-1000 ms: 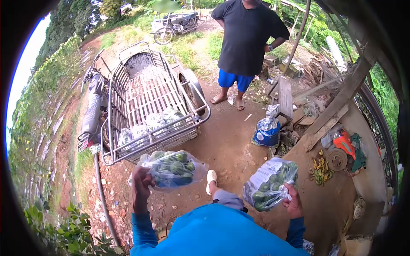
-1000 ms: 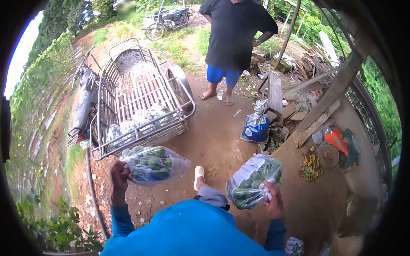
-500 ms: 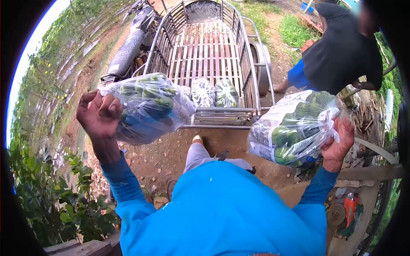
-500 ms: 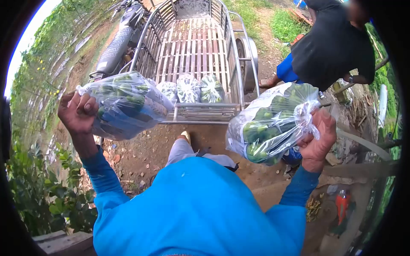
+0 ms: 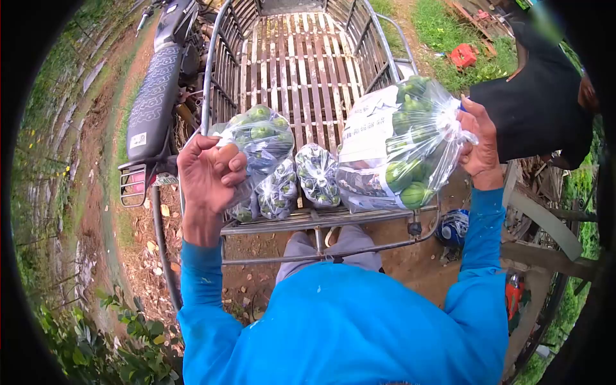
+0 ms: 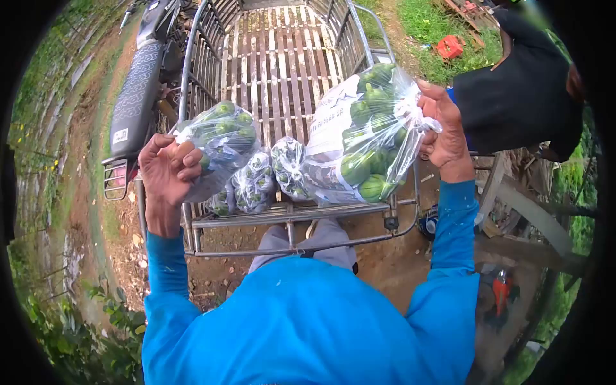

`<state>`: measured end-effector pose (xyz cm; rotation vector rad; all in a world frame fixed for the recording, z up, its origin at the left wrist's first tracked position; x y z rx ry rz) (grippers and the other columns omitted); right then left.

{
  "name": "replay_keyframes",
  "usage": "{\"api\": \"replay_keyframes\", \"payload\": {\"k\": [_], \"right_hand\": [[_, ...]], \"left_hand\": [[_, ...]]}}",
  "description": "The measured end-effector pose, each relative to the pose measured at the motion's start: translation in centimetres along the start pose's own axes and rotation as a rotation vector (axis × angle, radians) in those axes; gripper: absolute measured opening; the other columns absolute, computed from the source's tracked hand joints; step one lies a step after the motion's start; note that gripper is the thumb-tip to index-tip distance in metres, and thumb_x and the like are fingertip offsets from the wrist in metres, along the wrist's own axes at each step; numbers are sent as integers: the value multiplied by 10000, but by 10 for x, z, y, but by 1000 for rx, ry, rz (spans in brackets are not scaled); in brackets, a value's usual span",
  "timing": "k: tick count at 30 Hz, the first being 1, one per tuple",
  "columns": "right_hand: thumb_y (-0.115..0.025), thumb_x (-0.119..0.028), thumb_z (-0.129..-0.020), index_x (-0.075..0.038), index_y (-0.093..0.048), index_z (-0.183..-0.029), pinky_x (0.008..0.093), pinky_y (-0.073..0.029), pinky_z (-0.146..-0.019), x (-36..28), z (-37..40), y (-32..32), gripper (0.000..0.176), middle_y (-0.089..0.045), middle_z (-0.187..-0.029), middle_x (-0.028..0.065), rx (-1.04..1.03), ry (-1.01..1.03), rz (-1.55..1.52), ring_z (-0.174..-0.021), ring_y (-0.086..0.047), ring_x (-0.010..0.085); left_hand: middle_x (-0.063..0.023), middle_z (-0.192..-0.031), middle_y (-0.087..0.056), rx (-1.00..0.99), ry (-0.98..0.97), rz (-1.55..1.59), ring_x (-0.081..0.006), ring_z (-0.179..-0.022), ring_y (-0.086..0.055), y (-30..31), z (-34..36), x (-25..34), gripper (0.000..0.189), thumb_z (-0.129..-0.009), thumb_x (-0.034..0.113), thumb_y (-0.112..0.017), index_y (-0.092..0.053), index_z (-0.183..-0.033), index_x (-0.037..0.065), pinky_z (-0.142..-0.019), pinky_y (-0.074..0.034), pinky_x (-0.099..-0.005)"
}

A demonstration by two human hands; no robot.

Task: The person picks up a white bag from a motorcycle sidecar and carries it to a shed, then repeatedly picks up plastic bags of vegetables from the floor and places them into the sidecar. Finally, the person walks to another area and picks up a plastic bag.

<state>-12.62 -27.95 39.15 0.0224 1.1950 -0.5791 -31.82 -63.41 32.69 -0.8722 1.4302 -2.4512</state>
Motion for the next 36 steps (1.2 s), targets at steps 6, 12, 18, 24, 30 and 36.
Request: {"api": "replay_keyframes", "payload": {"k": [6,12,18,24,30,36], "right_hand": [[-598,-540,-764,-156,-588,-1118,170,-144,-348,18,-155,21,522,-522,-795,-80,17,-137,407,-406,-272,-17],[-554,-534,-807,-258,-585,-1199,182,-183,-426,79,-270,55,480,-474,-1067,-82,-133,-256,644,-498,-220,46],[-618,-621,-712,-73,-616,-845,295,-153,-468,151,-347,125,563,-282,-585,-34,-92,-303,776,-513,-180,100],[-666,-674,-618,-42,-532,-921,255,-173,-468,202,-371,192,713,-323,-656,-11,-31,-520,850,-542,-263,87],[-631,-727,-591,23,-477,-1164,295,-280,-523,215,-402,208,957,-443,-821,66,-62,-551,991,-645,-383,158],[-577,-632,-731,69,-540,-1114,392,-415,-637,247,-425,231,799,-552,-931,167,-170,-510,1161,-772,-524,275]], "left_hand": [[-42,-522,-330,123,60,245,-199,-614,-440,50,-156,-4,205,-759,212,-453,-366,-650,61,-402,-299,-248],[-106,-648,-411,235,203,361,-194,-585,-417,108,-286,-79,249,-724,232,-492,-346,-684,34,-404,-303,-258],[-100,-617,-402,304,343,379,-219,-605,-446,137,-396,-166,275,-718,255,-497,-356,-716,18,-451,-351,-262],[-96,-633,-378,293,349,607,-239,-628,-465,140,-439,-236,301,-676,257,-513,-329,-703,21,-454,-366,-288],[-97,-671,-420,231,207,801,-180,-542,-397,136,-467,-278,220,-682,184,-484,-356,-762,24,-484,-376,-284],[-73,-653,-423,140,231,904,-182,-571,-429,107,-461,-282,186,-692,174,-489,-370,-726,35,-494,-390,-275]]}}
Point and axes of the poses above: each hand's wrist, its own z-axis away from the middle knuckle, its own y-axis out of the back of the hand, x = y × z, the point moved 3 cm from there along -z, towards the middle knuckle
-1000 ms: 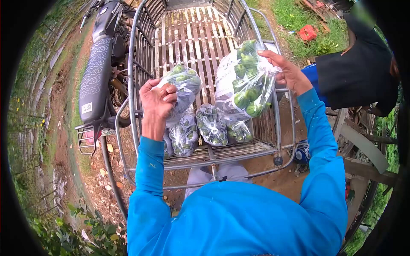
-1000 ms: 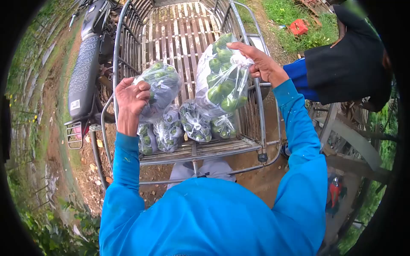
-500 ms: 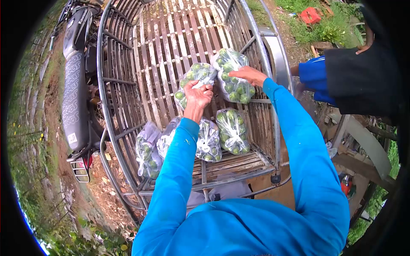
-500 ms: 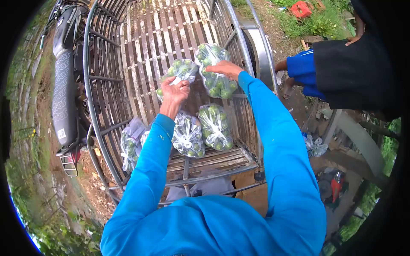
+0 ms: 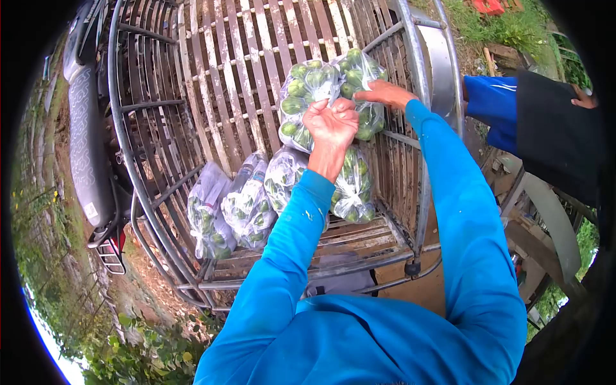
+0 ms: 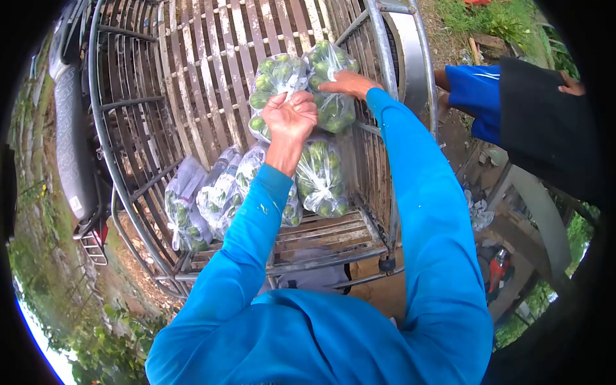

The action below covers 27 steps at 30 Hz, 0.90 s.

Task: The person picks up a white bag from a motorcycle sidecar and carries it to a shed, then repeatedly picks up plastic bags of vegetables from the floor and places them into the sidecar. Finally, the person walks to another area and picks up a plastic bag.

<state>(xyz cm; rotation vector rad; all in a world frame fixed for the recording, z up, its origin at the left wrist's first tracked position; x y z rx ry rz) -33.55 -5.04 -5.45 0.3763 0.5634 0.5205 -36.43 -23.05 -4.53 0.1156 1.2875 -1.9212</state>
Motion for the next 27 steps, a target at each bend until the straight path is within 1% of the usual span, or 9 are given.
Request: {"api": "replay_keyframes", "payload": {"k": [1,3,4,13,16,20,22,25,27], "right_hand": [[-577,-632,-731,69,-540,-1114,392,-415,-637,11,-12,-7,799,-552,-931,167,4,3,-1,-772,-524,275],[-547,-609,-757,78,-539,-1126,431,-436,-776,25,-25,-16,780,-554,-1109,237,167,203,280,-931,-565,336],[-508,-593,-785,80,-526,-1155,441,-390,-925,13,-5,-11,768,-481,-1255,273,109,175,275,-1112,-513,366],[-543,-544,-769,65,-533,-1130,441,-440,-851,3,14,-14,708,-589,-1076,259,-2,-7,197,-1017,-566,388],[-563,-478,-755,9,-562,-1068,463,-431,-863,17,15,-41,579,-600,-1069,228,122,92,266,-1012,-558,403],[-566,-439,-754,-8,-479,-1159,495,-387,-917,13,23,-66,598,-523,-1195,220,125,-7,140,-1123,-487,390],[-607,-417,-762,-23,-434,-1244,454,-421,-874,16,23,-77,647,-463,-1224,233,523,130,192,-1047,-519,391],[-630,-361,-765,-30,-412,-1263,443,-413,-899,6,68,-77,636,-427,-1222,210,613,177,-57,-1070,-500,384],[-629,-317,-778,-27,-416,-1257,433,-406,-908,-2,108,-88,599,-443,-1164,190,686,120,-157,-1105,-477,361]], "left_hand": [[-68,-646,-423,8,17,6,-183,-574,-434,3,-3,-4,175,-697,174,-486,-374,-712,41,-492,-387,-278],[-68,-626,-427,82,-22,-52,-186,-559,-436,14,-1,-5,150,-713,171,-473,-385,-685,53,-487,-387,-287],[-71,-620,-432,126,-34,-70,-188,-553,-437,21,2,1,139,-719,166,-464,-394,-684,52,-486,-387,-289],[-45,-590,-404,126,-6,-98,-173,-533,-418,55,12,-4,150,-736,158,-456,-402,-616,85,-472,-362,-295],[-37,-617,-402,114,-13,-193,-174,-559,-431,70,1,11,185,-756,228,-440,-393,-652,82,-495,-368,-304],[-53,-646,-410,235,-42,-398,-198,-580,-441,73,-1,25,248,-781,300,-405,-385,-720,60,-513,-386,-310],[-87,-712,-475,258,-35,-545,-227,-623,-478,74,3,32,299,-802,316,-402,-420,-795,17,-527,-410,-318],[-110,-773,-534,254,-8,-653,-236,-667,-518,70,19,44,348,-812,334,-410,-450,-836,-10,-536,-428,-324],[-119,-820,-578,237,72,-653,-258,-679,-548,77,28,61,346,-829,369,-431,-479,-904,34,-539,-441,-344]]}}
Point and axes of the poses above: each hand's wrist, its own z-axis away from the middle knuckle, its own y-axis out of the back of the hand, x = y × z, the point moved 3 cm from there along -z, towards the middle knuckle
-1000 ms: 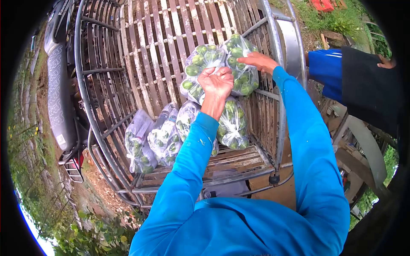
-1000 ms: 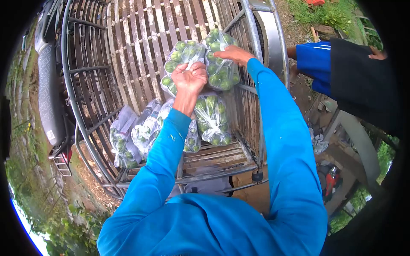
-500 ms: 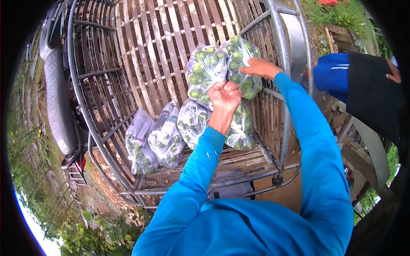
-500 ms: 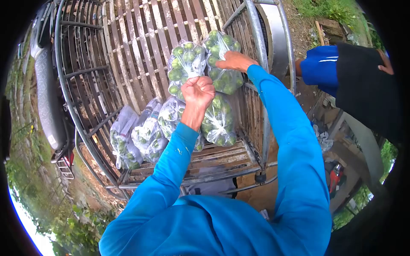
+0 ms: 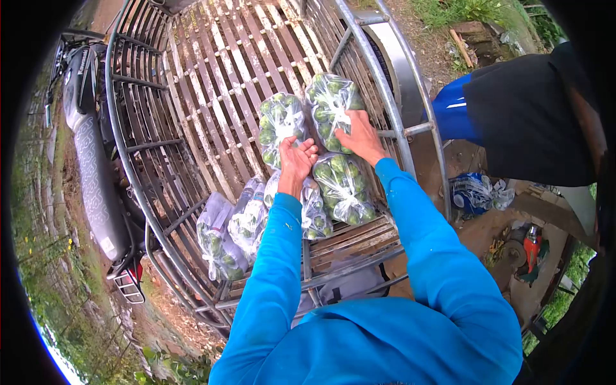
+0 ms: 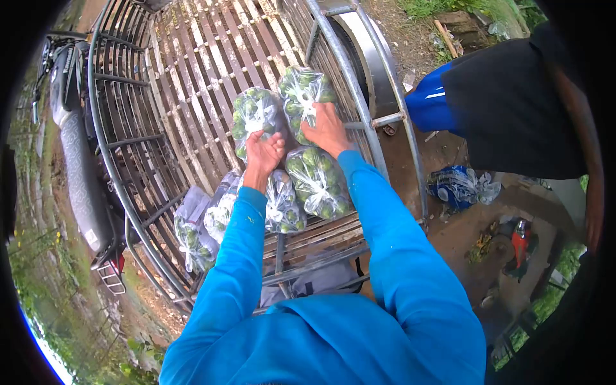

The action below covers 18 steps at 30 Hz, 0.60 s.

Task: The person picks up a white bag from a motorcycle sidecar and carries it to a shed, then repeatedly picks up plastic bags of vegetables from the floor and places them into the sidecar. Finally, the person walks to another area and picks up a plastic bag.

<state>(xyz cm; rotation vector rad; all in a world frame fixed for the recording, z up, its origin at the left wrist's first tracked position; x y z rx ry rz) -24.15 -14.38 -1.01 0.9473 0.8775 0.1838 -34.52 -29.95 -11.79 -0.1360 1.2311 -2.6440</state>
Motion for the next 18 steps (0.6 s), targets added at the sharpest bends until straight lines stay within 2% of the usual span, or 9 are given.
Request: {"api": "replay_keyframes", "payload": {"k": [3,4,6,9,10,11,14,17,18], "right_hand": [[-623,-268,-798,-35,-443,-1221,401,-424,-855,-7,74,8,515,-452,-1135,172,25,-1,-122,-1048,-496,318],[-624,-250,-802,-37,-453,-1206,387,-430,-834,-10,103,10,488,-455,-1125,166,4,17,-149,-1023,-502,305],[-638,-228,-777,-25,-485,-1145,426,-432,-860,-21,163,16,448,-463,-1137,183,75,94,-159,-1049,-500,370],[-634,-199,-783,-20,-500,-1128,412,-432,-870,-25,259,23,411,-464,-1141,176,103,-36,-180,-1052,-500,360],[-626,-192,-790,-22,-502,-1125,407,-429,-878,-24,293,25,395,-468,-1133,168,168,9,-129,-1050,-501,355],[-625,-190,-791,-35,-506,-1124,409,-425,-888,-29,327,32,387,-470,-1126,159,168,-93,-147,-1059,-498,350],[-619,-231,-796,-53,-522,-1071,408,-429,-867,-16,425,29,341,-485,-1065,154,278,-225,-203,-1020,-509,342],[-620,-269,-792,-53,-522,-1079,405,-433,-848,10,519,2,372,-482,-1044,160,424,-430,-232,-1003,-516,337],[-619,-292,-800,-47,-522,-1087,391,-423,-860,21,545,-10,390,-485,-1062,156,381,-552,-246,-1016,-511,329]], "left_hand": [[-125,-880,-576,163,34,-361,-252,-659,-573,9,21,16,430,-850,419,-423,-447,-1100,70,-519,-466,-350],[-125,-880,-576,136,38,-371,-252,-659,-573,2,24,18,430,-850,419,-423,-447,-1100,70,-519,-466,-350],[-150,-952,-555,233,-74,-812,-235,-698,-545,3,36,17,500,-852,432,-416,-341,-1198,79,-540,-455,-331],[-137,-961,-530,81,-190,-1085,-204,-704,-552,5,59,15,567,-856,443,-477,-297,-1281,113,-560,-456,-318],[-131,-926,-549,67,-299,-1114,-181,-654,-557,3,73,10,659,-872,421,-487,-194,-1370,104,-519,-457,-287],[-133,-934,-546,120,-276,-1134,-178,-650,-545,11,68,8,734,-871,390,-494,-79,-1415,124,-518,-456,-303],[-114,-973,-547,9,-312,-1261,-158,-725,-533,24,85,-13,620,-884,403,-468,-225,-1372,107,-571,-422,-267],[-73,-885,-535,-65,-238,-1245,-133,-631,-512,22,121,-71,495,-900,394,-433,-344,-1302,119,-557,-413,-246],[-70,-858,-533,-98,-221,-1293,-135,-628,-511,21,133,-96,438,-907,366,-433,-385,-1261,112,-545,-413,-228]]}}
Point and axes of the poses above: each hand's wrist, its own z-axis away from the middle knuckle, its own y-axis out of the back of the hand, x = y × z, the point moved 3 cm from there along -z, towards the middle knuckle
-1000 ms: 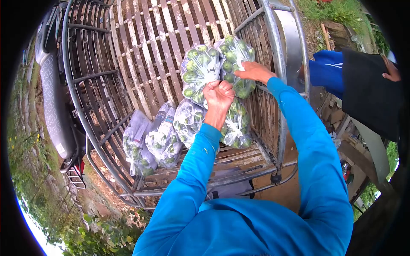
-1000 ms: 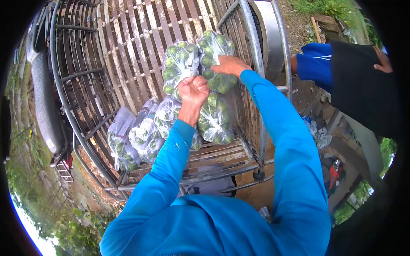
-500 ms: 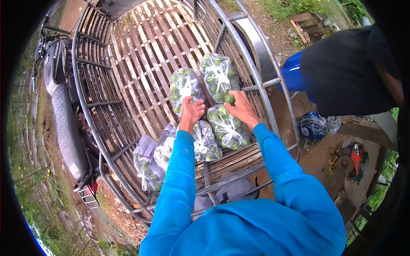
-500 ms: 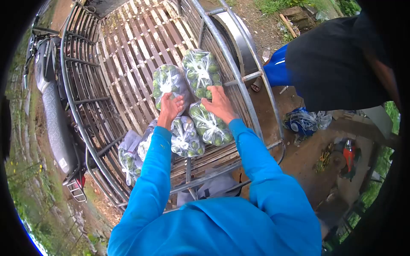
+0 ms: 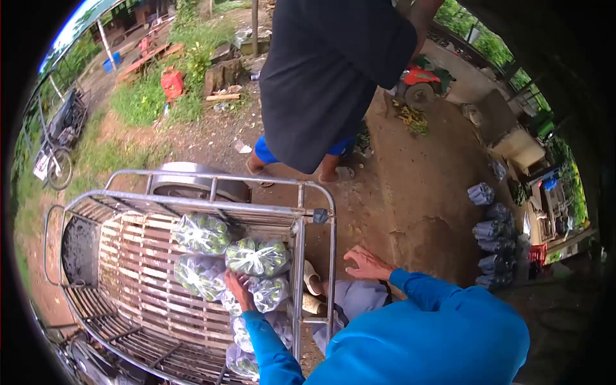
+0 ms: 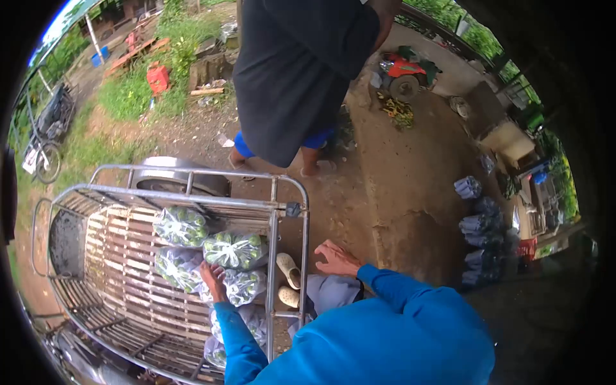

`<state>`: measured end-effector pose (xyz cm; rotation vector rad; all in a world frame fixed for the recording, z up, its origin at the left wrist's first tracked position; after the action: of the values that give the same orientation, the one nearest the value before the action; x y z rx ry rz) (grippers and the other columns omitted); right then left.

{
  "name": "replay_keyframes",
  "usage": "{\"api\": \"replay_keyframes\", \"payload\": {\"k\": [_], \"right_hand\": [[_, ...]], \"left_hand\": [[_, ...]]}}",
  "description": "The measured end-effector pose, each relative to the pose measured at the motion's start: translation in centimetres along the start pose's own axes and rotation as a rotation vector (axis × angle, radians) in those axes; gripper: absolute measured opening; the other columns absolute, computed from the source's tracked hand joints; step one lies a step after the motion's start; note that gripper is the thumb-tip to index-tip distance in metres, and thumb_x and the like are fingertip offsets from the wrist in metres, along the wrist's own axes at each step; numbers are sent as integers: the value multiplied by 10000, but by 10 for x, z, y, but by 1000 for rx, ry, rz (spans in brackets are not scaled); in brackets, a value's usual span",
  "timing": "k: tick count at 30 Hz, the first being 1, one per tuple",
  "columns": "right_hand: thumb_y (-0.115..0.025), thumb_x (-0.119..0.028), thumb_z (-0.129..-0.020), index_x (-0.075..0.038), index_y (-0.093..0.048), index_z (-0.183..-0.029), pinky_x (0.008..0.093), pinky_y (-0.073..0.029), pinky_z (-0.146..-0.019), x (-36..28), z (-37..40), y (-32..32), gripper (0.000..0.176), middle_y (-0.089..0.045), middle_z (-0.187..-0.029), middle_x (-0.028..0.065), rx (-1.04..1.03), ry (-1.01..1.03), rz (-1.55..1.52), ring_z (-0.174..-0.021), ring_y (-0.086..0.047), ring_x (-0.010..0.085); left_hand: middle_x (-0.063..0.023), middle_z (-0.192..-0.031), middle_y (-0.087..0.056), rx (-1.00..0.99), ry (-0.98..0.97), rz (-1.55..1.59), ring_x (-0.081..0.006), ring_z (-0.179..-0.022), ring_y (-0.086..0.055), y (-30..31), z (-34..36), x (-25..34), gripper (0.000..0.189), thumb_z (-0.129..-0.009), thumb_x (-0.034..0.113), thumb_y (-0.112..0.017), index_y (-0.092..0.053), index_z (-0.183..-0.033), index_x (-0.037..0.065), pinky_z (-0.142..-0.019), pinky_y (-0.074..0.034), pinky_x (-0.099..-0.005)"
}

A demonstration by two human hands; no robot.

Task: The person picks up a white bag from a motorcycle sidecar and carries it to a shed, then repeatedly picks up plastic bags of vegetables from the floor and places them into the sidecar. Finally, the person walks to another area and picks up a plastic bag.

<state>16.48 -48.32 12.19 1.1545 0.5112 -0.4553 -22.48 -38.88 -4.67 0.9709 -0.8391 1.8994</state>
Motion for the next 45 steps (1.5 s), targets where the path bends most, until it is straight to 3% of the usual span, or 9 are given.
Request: {"api": "replay_keyframes", "payload": {"k": [9,14,15,18,25,28,36,39,45], "right_hand": [[-639,-461,-784,-95,-596,-1093,312,-469,-663,195,179,3,480,-599,-906,61,-54,-747,-553,-842,-566,153],[-617,-524,-790,-175,-589,-1161,271,-458,-552,308,294,-77,510,-582,-797,-14,508,-499,-662,-645,-520,124],[-625,-441,-806,-156,-600,-1034,256,-407,-467,328,306,-105,366,-516,-667,-22,534,-1132,-1240,-521,-459,114],[-609,-345,-821,-141,-527,-773,250,-294,-376,341,352,-111,225,-397,-560,-18,510,-1177,-1569,-429,-353,98],[-565,-237,-848,-134,-344,-629,255,-176,-355,392,431,-110,328,-262,-520,-29,798,-1266,-1904,-402,-246,74],[-583,-255,-842,-115,-406,-696,266,-166,-354,432,440,-90,268,-279,-551,-21,993,-1203,-1893,-399,-224,76],[-592,-412,-825,-96,-574,-1087,356,-526,-652,528,484,7,411,-593,-952,53,1122,-1188,-1750,-800,-590,177],[-614,-433,-776,-76,-589,-1006,338,-517,-561,570,499,10,426,-592,-877,46,1185,-1168,-1748,-718,-602,168],[-631,-385,-807,-101,-579,-980,364,-527,-603,613,569,-21,337,-574,-829,43,815,-1467,-2037,-695,-567,171]], "left_hand": [[8,-712,-494,-756,-163,-102,-51,-604,-443,-258,176,9,239,-909,106,-462,-497,-1135,38,-532,-365,-188],[-1,-766,-520,-1328,-85,-525,-64,-653,-466,-394,243,4,240,-938,175,-469,-518,-1129,38,-576,-376,-202],[-11,-789,-539,-1403,-194,-608,-62,-699,-486,-407,247,-6,242,-940,206,-470,-534,-1114,50,-594,-391,-212],[-21,-779,-556,-1655,-170,-1035,-83,-625,-510,-455,243,-58,301,-916,322,-496,-557,-1102,93,-531,-428,-244],[-42,-720,-585,-1521,157,-1517,-81,-551,-520,-539,296,-196,234,-887,293,-541,-592,-1017,105,-444,-407,-218],[-57,-722,-593,-1884,140,-1411,-136,-602,-562,-597,383,-226,228,-888,277,-526,-603,-1000,93,-516,-456,-272],[-140,-794,-646,-2489,-841,-1478,-264,-707,-638,-742,527,-344,235,-868,266,-527,-611,-986,81,-605,-494,-361],[-191,-864,-641,-2356,-381,-1512,-343,-817,-639,-792,590,-378,241,-856,259,-526,-607,-984,70,-699,-493,-406],[-183,-827,-645,-2450,-405,-1583,-331,-802,-644,-883,627,-488,268,-858,293,-516,-588,-956,55,-677,-490,-404]]}}
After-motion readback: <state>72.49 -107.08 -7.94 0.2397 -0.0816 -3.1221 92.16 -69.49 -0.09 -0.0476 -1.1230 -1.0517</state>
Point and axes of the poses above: each hand's wrist, its own z-axis away from the middle knuckle, its own y-axis out of the back of the hand, x = y × z, the point moved 3 cm from there along -z, towards the middle knuckle
